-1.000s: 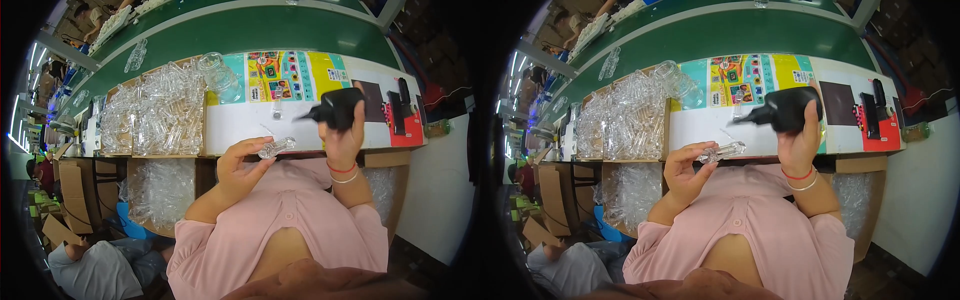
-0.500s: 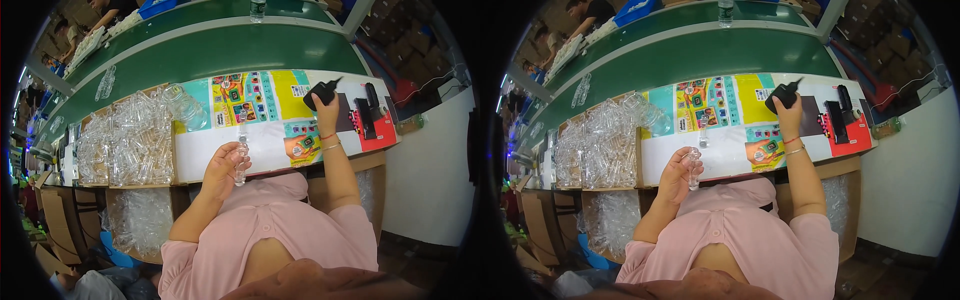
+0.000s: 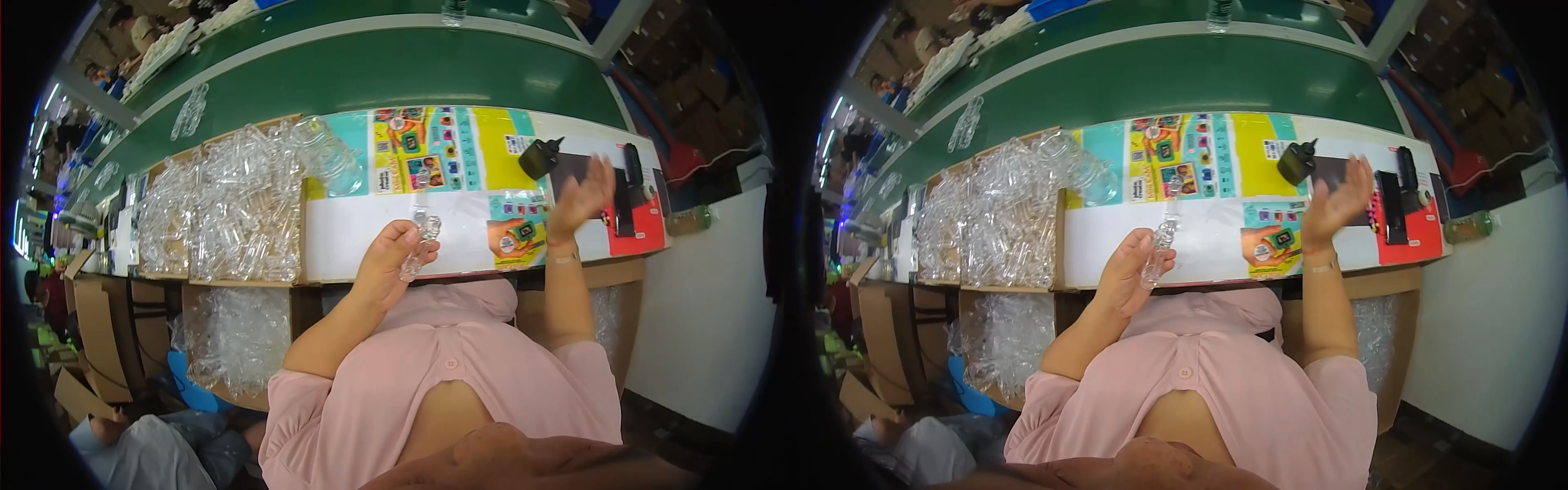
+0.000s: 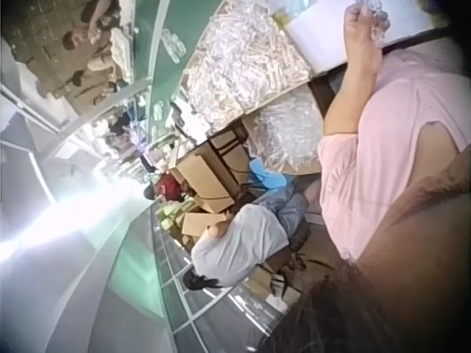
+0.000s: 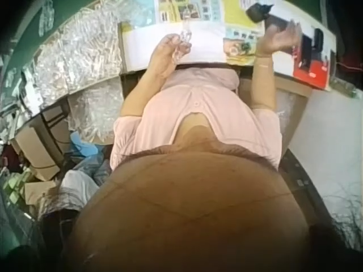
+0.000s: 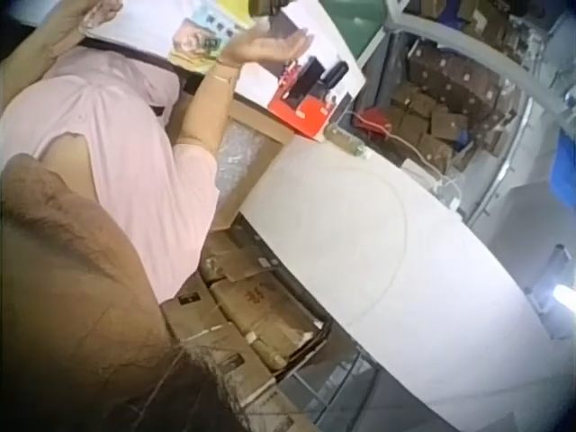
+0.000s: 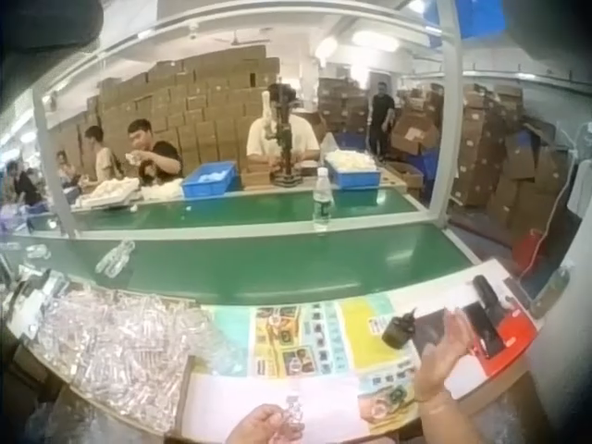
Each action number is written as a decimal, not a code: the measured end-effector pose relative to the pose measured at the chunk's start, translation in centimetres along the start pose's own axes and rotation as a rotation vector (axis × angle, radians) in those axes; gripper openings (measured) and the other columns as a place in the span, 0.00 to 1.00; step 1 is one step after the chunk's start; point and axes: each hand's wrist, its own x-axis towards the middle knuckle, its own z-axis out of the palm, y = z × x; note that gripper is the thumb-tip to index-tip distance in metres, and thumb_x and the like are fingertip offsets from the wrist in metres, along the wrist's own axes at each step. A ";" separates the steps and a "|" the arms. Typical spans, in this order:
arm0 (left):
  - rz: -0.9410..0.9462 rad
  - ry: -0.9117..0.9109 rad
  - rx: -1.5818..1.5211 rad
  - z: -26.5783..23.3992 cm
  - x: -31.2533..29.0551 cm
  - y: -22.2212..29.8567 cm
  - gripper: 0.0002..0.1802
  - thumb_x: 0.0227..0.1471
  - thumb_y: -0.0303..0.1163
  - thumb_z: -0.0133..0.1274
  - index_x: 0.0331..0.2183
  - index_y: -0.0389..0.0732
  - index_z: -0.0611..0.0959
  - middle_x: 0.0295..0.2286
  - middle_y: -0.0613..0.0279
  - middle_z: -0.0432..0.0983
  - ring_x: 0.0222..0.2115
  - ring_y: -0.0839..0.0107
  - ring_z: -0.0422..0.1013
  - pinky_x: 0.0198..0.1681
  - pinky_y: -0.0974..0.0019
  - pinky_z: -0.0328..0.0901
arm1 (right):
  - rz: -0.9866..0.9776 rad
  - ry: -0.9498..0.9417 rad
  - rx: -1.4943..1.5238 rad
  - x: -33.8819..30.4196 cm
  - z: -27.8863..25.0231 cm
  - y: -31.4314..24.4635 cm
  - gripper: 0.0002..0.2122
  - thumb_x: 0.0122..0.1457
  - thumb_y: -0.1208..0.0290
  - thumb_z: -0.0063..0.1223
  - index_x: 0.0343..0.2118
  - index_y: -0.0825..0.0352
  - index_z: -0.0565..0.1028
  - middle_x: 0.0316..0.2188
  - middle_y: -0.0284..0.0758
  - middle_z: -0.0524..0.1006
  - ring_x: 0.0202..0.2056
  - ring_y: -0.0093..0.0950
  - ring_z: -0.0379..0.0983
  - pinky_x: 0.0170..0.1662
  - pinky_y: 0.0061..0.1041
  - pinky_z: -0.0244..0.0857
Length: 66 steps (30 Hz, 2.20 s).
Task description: Applying substance to small components and packaging glass jars into plastic bags on an assembly line.
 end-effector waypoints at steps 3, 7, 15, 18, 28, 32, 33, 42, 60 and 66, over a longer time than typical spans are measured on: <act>0.002 -0.004 -0.026 0.1 0.0 -0.1 0.09 0.49 0.33 0.52 0.31 0.41 0.71 0.29 0.61 0.72 0.31 0.70 0.71 0.36 0.68 0.68 | -0.102 -0.139 0.180 -1.7 0.2 -5.8 0.21 0.55 0.69 0.47 0.48 0.71 0.56 0.49 0.44 0.61 0.50 0.36 0.59 0.56 0.37 0.49; -0.024 -0.114 0.000 0.0 0.3 -1.0 0.09 0.48 0.33 0.54 0.30 0.41 0.71 0.29 0.60 0.73 0.30 0.71 0.71 0.35 0.70 0.67 | 0.369 -0.635 0.567 -3.3 2.7 -11.7 0.17 0.53 0.72 0.48 0.44 0.71 0.61 0.44 0.45 0.67 0.48 0.36 0.62 0.56 0.39 0.50; 0.741 0.366 0.521 -5.9 4.2 -0.9 0.23 0.42 0.27 0.57 0.40 0.35 0.66 0.44 0.48 0.63 0.47 0.63 0.60 0.51 0.64 0.56 | 0.926 -0.562 1.004 -4.7 4.6 -11.1 0.21 0.53 0.71 0.50 0.48 0.68 0.57 0.34 0.42 0.74 0.41 0.36 0.70 0.55 0.42 0.53; 0.914 0.780 0.880 -8.7 6.3 1.9 0.34 0.38 0.27 0.60 0.46 0.30 0.61 0.50 0.45 0.53 0.52 0.60 0.53 0.54 0.62 0.50 | 0.994 -0.518 1.026 -4.3 4.3 -10.7 0.23 0.53 0.67 0.51 0.48 0.67 0.57 0.31 0.41 0.73 0.35 0.33 0.72 0.49 0.39 0.61; 0.610 0.240 0.526 -5.4 4.0 3.2 0.43 0.31 0.36 0.66 0.46 0.34 0.61 0.42 0.54 0.66 0.45 0.65 0.63 0.48 0.64 0.58 | 0.996 -0.460 0.968 -3.6 4.0 -11.6 0.21 0.53 0.62 0.52 0.47 0.67 0.62 0.32 0.42 0.73 0.31 0.29 0.73 0.35 0.29 0.70; 0.523 -0.059 0.504 -0.6 -2.3 1.6 0.51 0.32 0.45 0.66 0.49 0.36 0.53 0.44 0.52 0.60 0.47 0.64 0.62 0.50 0.60 0.58 | 0.877 -0.591 0.976 -3.2 2.9 -13.2 0.21 0.53 0.64 0.52 0.47 0.67 0.62 0.32 0.43 0.73 0.31 0.30 0.73 0.34 0.29 0.70; 0.580 -0.062 0.469 0.6 -3.0 1.4 0.52 0.32 0.47 0.65 0.50 0.36 0.50 0.45 0.51 0.58 0.47 0.63 0.61 0.50 0.59 0.58 | 0.813 -0.596 1.018 -3.2 2.8 -13.5 0.19 0.54 0.70 0.50 0.47 0.69 0.62 0.34 0.42 0.73 0.34 0.30 0.72 0.37 0.29 0.69; 0.600 -0.143 0.513 1.1 -4.7 0.7 0.50 0.36 0.41 0.64 0.49 0.36 0.47 0.45 0.46 0.58 0.47 0.60 0.62 0.49 0.57 0.59 | 0.666 -0.648 1.041 -3.4 1.9 -14.8 0.18 0.53 0.78 0.49 0.47 0.72 0.63 0.37 0.41 0.72 0.40 0.28 0.71 0.42 0.27 0.68; 0.458 -0.288 0.862 -0.7 -7.2 1.5 0.53 0.32 0.48 0.63 0.54 0.34 0.54 0.50 0.49 0.52 0.53 0.61 0.51 0.55 0.61 0.48 | 0.003 -0.871 0.504 -0.9 -0.4 -15.5 0.28 0.47 0.55 0.57 0.44 0.72 0.67 0.39 0.47 0.72 0.39 0.36 0.70 0.42 0.31 0.62; 0.618 -0.789 1.178 2.2 -7.6 2.0 0.48 0.26 0.47 0.65 0.51 0.42 0.64 0.43 0.48 0.62 0.41 0.50 0.61 0.44 0.54 0.58 | 0.357 -0.717 1.133 -0.7 0.9 -18.8 0.23 0.60 0.57 0.35 0.51 0.70 0.57 0.47 0.45 0.65 0.49 0.38 0.62 0.54 0.39 0.51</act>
